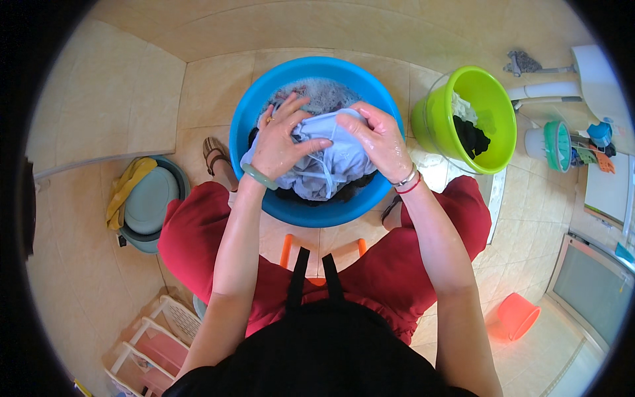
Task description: The person hand-washes a light blue garment in a blue basin filled with soapy water. They repeatedly submerge, agitate, and wring the fabric to clean it, handling the item with both hands throughout the process.
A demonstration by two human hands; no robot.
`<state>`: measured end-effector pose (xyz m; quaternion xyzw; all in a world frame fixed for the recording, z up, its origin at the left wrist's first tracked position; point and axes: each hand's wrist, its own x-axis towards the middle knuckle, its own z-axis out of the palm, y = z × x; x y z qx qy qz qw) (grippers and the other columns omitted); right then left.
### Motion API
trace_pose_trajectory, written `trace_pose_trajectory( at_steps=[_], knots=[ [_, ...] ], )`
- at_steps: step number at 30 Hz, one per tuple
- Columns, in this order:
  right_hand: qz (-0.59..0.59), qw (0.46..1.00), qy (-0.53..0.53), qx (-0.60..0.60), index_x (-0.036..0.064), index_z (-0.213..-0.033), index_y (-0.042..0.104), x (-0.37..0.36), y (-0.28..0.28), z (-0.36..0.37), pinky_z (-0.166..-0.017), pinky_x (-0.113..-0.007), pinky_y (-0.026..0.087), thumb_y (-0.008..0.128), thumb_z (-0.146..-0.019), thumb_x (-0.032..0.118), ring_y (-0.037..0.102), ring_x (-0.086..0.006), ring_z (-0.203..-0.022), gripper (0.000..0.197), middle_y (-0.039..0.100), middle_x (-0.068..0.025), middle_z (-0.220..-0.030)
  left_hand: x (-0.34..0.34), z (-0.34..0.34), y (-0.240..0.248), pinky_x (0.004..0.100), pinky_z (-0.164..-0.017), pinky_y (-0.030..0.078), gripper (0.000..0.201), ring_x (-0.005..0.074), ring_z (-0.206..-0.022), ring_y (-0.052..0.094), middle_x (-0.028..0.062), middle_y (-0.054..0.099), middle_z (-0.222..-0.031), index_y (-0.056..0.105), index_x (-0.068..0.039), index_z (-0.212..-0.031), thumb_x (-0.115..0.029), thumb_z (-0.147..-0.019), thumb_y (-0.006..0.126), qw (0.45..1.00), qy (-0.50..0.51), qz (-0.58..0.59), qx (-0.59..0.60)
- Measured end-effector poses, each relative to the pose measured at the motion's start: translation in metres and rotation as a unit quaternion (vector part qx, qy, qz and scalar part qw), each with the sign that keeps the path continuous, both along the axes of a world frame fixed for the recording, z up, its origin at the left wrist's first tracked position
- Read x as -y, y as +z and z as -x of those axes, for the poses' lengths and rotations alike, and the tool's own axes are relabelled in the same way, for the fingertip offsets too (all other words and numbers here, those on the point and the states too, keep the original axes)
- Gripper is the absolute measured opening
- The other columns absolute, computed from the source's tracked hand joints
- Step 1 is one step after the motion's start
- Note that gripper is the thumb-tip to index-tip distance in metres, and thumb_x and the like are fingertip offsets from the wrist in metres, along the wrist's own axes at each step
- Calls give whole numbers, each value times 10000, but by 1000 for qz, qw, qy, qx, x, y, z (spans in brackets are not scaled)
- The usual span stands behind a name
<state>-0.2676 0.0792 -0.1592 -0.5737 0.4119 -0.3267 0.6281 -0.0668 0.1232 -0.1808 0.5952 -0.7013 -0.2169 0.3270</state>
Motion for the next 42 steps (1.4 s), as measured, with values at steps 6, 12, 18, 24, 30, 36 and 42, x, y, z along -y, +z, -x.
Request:
trace_pose_trajectory(
  at_steps=[6,12,18,24,30,36,42],
  knots=[
    [289,906,97,-295,18,-915,611,7,-44,22,-692,-288,453,772,-650,206,576,-201,-773,362,596,-125,-891,-1,10,-37,217,-652,433,175,74,-724,531,-11,586,-789,576,-85,-836,-238,-866,657,820,125,-195,-523],
    [70,994,-30,-75,49,-1165,499,-21,-28,-16,-812,-302,475,621,-698,51,604,-177,-930,483,604,-111,-1037,4,16,-70,252,-688,456,227,101,-753,564,-6,616,-847,592,-86,-872,-304,-865,655,668,262,-189,-670],
    [397,884,83,-233,95,-854,582,-67,-17,-68,-589,-370,509,656,-776,197,621,-293,-662,149,604,-120,-782,-3,33,-100,251,-634,468,346,121,-729,576,24,613,-850,615,-55,-995,-385,-907,563,515,41,-233,-824],
    [161,925,-69,-338,22,-727,635,-2,-74,-39,-624,-449,495,443,-919,264,604,-387,-678,363,604,-216,-688,-12,96,-67,287,-755,447,348,145,-869,558,57,601,-965,606,14,-1031,-306,-921,525,523,368,-301,-708],
    [316,894,41,-313,36,-774,567,-57,-51,-66,-518,-441,463,509,-894,196,580,-363,-584,208,560,-188,-620,-25,61,-118,304,-716,465,266,153,-806,583,41,603,-878,602,-56,-1006,-292,-914,520,694,170,-152,-683],
    [154,907,-49,-389,48,-783,635,-5,-92,-34,-591,-465,501,450,-908,232,622,-369,-653,290,626,-216,-745,-23,101,-73,311,-780,475,254,165,-883,595,64,623,-961,587,-53,-1003,-249,-945,436,559,333,-314,-692],
    [237,883,-44,-402,37,-761,578,-26,-86,-39,-578,-461,495,449,-920,239,607,-380,-631,287,606,-208,-683,-22,92,-71,312,-652,451,246,138,-766,560,26,570,-829,566,-54,-870,-285,-922,496,563,306,-321,-697]
  ],
)
